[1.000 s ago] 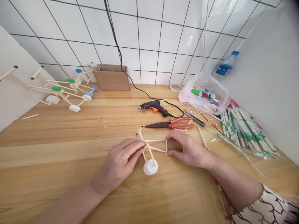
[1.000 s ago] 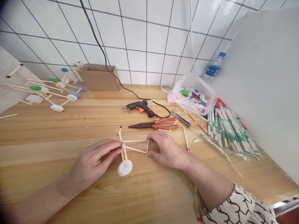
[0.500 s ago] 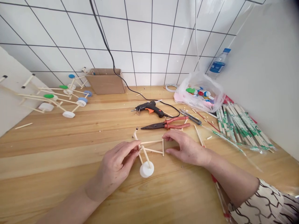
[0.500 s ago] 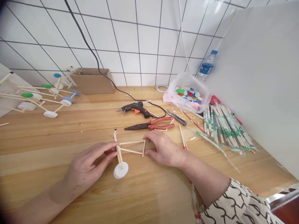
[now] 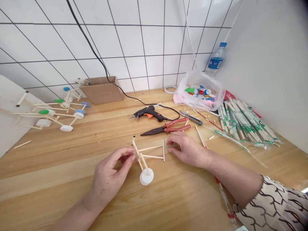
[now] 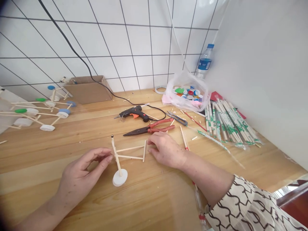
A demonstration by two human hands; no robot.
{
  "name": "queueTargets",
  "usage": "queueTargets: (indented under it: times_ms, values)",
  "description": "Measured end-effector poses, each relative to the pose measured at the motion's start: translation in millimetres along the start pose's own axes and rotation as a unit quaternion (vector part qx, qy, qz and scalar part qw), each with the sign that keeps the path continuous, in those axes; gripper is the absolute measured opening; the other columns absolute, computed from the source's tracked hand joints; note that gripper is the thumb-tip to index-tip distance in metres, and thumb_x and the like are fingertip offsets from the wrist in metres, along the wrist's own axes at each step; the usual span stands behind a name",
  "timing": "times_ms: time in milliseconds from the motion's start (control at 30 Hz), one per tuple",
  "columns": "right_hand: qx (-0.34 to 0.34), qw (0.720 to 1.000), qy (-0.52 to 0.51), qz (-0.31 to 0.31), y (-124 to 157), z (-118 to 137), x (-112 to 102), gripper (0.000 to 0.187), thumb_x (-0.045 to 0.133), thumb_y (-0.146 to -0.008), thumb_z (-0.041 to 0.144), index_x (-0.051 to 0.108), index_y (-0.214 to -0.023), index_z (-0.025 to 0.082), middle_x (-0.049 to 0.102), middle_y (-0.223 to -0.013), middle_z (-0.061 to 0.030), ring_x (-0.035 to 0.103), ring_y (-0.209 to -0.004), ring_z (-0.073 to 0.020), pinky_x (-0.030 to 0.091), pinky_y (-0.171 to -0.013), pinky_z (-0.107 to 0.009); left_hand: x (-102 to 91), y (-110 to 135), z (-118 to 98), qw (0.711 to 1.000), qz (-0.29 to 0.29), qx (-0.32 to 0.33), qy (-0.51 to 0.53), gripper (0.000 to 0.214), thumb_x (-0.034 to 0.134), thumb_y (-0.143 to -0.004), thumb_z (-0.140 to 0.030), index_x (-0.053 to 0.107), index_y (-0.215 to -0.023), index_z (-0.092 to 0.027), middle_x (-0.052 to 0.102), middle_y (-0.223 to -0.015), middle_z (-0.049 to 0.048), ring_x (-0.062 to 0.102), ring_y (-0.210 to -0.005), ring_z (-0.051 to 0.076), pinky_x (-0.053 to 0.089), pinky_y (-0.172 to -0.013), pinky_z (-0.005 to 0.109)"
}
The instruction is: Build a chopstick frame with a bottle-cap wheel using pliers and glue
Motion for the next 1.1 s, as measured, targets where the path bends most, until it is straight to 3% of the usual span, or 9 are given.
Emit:
queueTargets:
  times_ms: [267,367,633,1100]
  values:
    - [0.003,1.000,0.013,0.001,-1,5,7,0.007,0.062,-0.075,0.009,0.062,-0.075,0.016,0.059,-0.074,-0.0030,0.053,-0.072,-0.0152,0.041,-0.069,-0.027,1.8,-3,5,0.989,0.036,-0.130,0.058,0.013,0.058,-0.079,-0.030,0.065,-0.084,-0.020,0.071,-0.079,0.0018,0.065,-0.068,0.014,0.053,-0.065,0.022]
    - [-0.001,1.000,0.011,0.000,-1,7,8,0.007,0.062,-0.075,0.008,0.062,-0.074,0.016,0.059,-0.073,-0.0025,0.052,-0.070,-0.0144,0.041,-0.068,-0.026,1.7,-1,7,0.985,0.040,-0.149,0.074,0.014,0.059,-0.079,-0.030,0.065,-0.086,-0.020,0.071,-0.081,0.0028,0.064,-0.071,0.015,0.053,-0.068,0.023]
    - [-0.080,0.996,0.026,0.043,4,15,11,0.025,0.052,-0.078,0.003,0.065,-0.096,0.015,0.064,-0.088,-0.0080,0.057,-0.083,-0.0191,0.043,-0.078,-0.031,1.4,0,-3,0.995,0.061,-0.058,0.050,0.023,0.065,-0.076,-0.022,0.066,-0.100,-0.022,0.067,-0.092,0.0030,0.061,-0.074,0.014,0.050,-0.073,0.025]
    - [-0.091,0.990,0.051,0.092,1,11,13,0.020,0.052,-0.083,0.006,0.068,-0.089,0.016,0.061,-0.087,-0.0072,0.054,-0.083,-0.0181,0.042,-0.075,-0.028,5.6,-9,-7,0.990,0.126,0.016,0.053,0.016,0.059,-0.083,-0.024,0.070,-0.095,-0.021,0.060,-0.088,0.0034,0.060,-0.074,0.015,0.050,-0.068,0.025]
Point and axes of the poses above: each hand's wrist, its own y-axis away from the middle knuckle, its own x-axis out of the palm, z = x × y, the point moved 4 cm from there along -y, towards the middle knuckle
